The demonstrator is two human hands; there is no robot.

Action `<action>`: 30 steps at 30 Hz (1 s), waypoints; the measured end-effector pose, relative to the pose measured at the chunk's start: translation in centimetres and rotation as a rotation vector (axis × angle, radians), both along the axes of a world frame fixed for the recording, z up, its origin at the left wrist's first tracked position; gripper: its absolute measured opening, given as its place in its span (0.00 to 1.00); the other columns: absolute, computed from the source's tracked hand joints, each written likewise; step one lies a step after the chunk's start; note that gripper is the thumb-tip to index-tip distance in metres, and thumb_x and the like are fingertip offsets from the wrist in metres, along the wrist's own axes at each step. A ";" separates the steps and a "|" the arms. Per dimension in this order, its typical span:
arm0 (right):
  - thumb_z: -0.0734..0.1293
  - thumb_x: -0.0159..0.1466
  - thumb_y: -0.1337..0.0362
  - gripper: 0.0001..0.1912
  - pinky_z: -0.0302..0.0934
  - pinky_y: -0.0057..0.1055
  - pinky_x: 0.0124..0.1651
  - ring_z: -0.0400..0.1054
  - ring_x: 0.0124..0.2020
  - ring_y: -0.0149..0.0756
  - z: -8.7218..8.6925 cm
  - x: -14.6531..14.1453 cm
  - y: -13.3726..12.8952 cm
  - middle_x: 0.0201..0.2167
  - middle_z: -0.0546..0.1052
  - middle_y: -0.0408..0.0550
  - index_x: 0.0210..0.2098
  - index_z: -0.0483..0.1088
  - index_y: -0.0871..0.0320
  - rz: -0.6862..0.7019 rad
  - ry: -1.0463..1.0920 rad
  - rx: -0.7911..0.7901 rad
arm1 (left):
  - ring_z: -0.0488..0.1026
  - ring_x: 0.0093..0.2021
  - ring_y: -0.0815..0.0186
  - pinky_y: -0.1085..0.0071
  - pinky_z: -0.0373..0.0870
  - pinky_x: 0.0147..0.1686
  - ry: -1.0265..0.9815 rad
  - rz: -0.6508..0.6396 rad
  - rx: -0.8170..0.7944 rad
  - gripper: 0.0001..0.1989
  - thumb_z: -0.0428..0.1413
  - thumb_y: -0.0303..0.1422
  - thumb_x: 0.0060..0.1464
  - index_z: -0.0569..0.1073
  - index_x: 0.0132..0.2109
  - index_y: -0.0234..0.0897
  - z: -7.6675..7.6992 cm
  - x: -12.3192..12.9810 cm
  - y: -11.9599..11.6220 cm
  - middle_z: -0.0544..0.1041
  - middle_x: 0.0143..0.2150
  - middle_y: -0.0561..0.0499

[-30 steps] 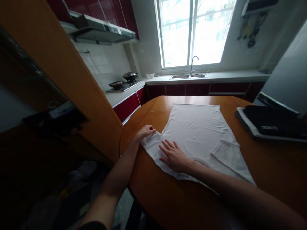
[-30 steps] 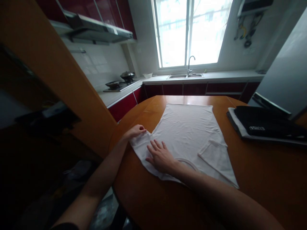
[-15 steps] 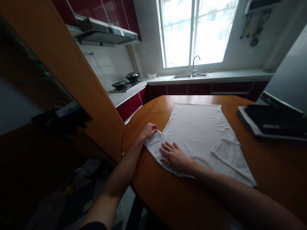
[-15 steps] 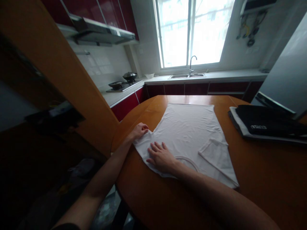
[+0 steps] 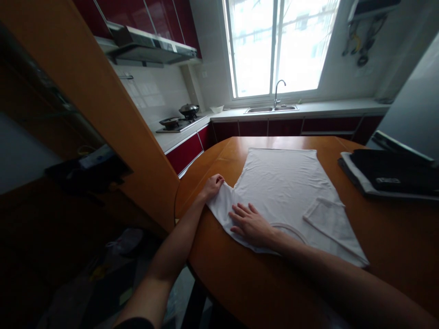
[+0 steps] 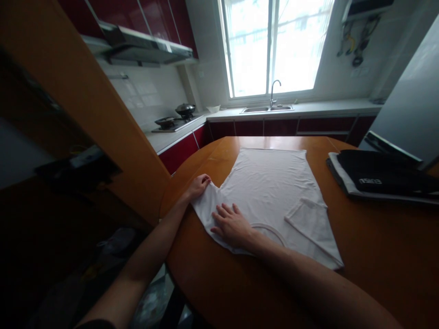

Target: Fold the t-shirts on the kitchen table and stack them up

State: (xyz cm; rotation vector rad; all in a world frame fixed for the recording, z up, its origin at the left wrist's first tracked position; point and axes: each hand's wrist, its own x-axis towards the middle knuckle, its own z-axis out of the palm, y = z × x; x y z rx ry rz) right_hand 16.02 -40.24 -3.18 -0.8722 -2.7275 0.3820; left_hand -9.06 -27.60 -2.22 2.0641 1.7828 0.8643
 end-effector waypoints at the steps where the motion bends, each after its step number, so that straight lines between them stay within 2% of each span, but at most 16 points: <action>1: 0.57 0.73 0.50 0.28 0.42 0.57 0.71 0.47 0.72 0.52 0.0 0.0 0.0 0.70 0.59 0.57 0.67 0.61 0.57 0.000 0.002 0.003 | 0.76 0.39 0.61 0.69 0.69 0.42 0.016 0.002 -0.004 0.11 0.51 0.36 0.63 0.75 0.41 0.35 0.0 0.0 0.0 0.80 0.39 0.45; 6: 0.56 0.73 0.50 0.28 0.43 0.59 0.70 0.48 0.72 0.54 -0.1 -0.1 0.0 0.70 0.59 0.59 0.67 0.61 0.59 0.007 0.004 0.013 | 0.77 0.43 0.61 0.71 0.68 0.43 0.148 0.049 -0.088 0.13 0.52 0.38 0.65 0.77 0.46 0.35 0.2 -0.3 0.1 0.81 0.43 0.44; 9: 0.57 0.73 0.50 0.28 0.43 0.59 0.70 0.48 0.72 0.53 -0.2 -0.2 0.1 0.70 0.59 0.58 0.67 0.61 0.58 0.002 0.001 0.013 | 0.77 0.43 0.59 0.70 0.68 0.41 0.187 0.101 -0.132 0.14 0.52 0.39 0.64 0.77 0.43 0.34 0.9 -1.7 -0.6 0.81 0.43 0.42; 13: 0.57 0.73 0.51 0.28 0.42 0.58 0.70 0.47 0.72 0.52 -0.3 -0.2 0.1 0.71 0.58 0.58 0.68 0.60 0.56 -0.002 0.010 0.011 | 0.77 0.40 0.57 0.70 0.67 0.36 0.285 0.222 -0.304 0.13 0.61 0.41 0.55 0.76 0.37 0.35 1.6 -4.2 -2.8 0.81 0.40 0.42; 17: 0.57 0.73 0.51 0.28 0.42 0.58 0.70 0.47 0.72 0.53 -0.3 -0.2 0.1 0.71 0.58 0.58 0.68 0.60 0.56 -0.003 0.011 0.004 | 0.77 0.41 0.58 0.72 0.66 0.33 0.327 0.324 -0.414 0.18 0.64 0.44 0.50 0.74 0.42 0.36 1.5 -5.0 -5.0 0.81 0.43 0.44; 19: 0.57 0.73 0.51 0.28 0.41 0.59 0.70 0.47 0.72 0.53 -0.3 -0.2 0.1 0.71 0.58 0.58 0.68 0.60 0.56 -0.005 0.012 0.003 | 0.77 0.40 0.59 0.72 0.65 0.32 0.306 0.302 -0.414 0.17 0.64 0.42 0.49 0.74 0.41 0.36 1.5 -4.7 -5.5 0.80 0.41 0.45; 24: 0.58 0.73 0.51 0.28 0.41 0.59 0.70 0.47 0.72 0.53 -0.4 -0.2 0.2 0.71 0.58 0.58 0.67 0.61 0.57 -0.004 0.020 -0.009 | 0.73 0.31 0.63 0.72 0.61 0.28 0.202 0.144 -0.499 0.11 0.59 0.40 0.49 0.73 0.31 0.36 1.8 -4.0 -5.6 0.77 0.30 0.50; 28: 0.59 0.72 0.52 0.25 0.43 0.61 0.69 0.50 0.71 0.54 -0.1 -0.2 0.2 0.69 0.61 0.60 0.64 0.65 0.58 -0.009 0.080 -0.022 | 0.69 0.29 0.65 0.73 0.60 0.27 0.164 0.099 -0.422 0.08 0.58 0.37 0.46 0.71 0.29 0.37 3.5 -3.4 -5.8 0.74 0.27 0.53; 30: 0.60 0.72 0.53 0.23 0.44 0.58 0.69 0.52 0.70 0.51 0.1 -0.3 0.3 0.68 0.62 0.60 0.62 0.67 0.58 -0.033 0.174 -0.030 | 0.69 0.29 0.65 0.73 0.59 0.26 0.180 0.096 -0.371 0.07 0.57 0.36 0.46 0.70 0.30 0.36 4.8 -2.7 -5.9 0.73 0.28 0.53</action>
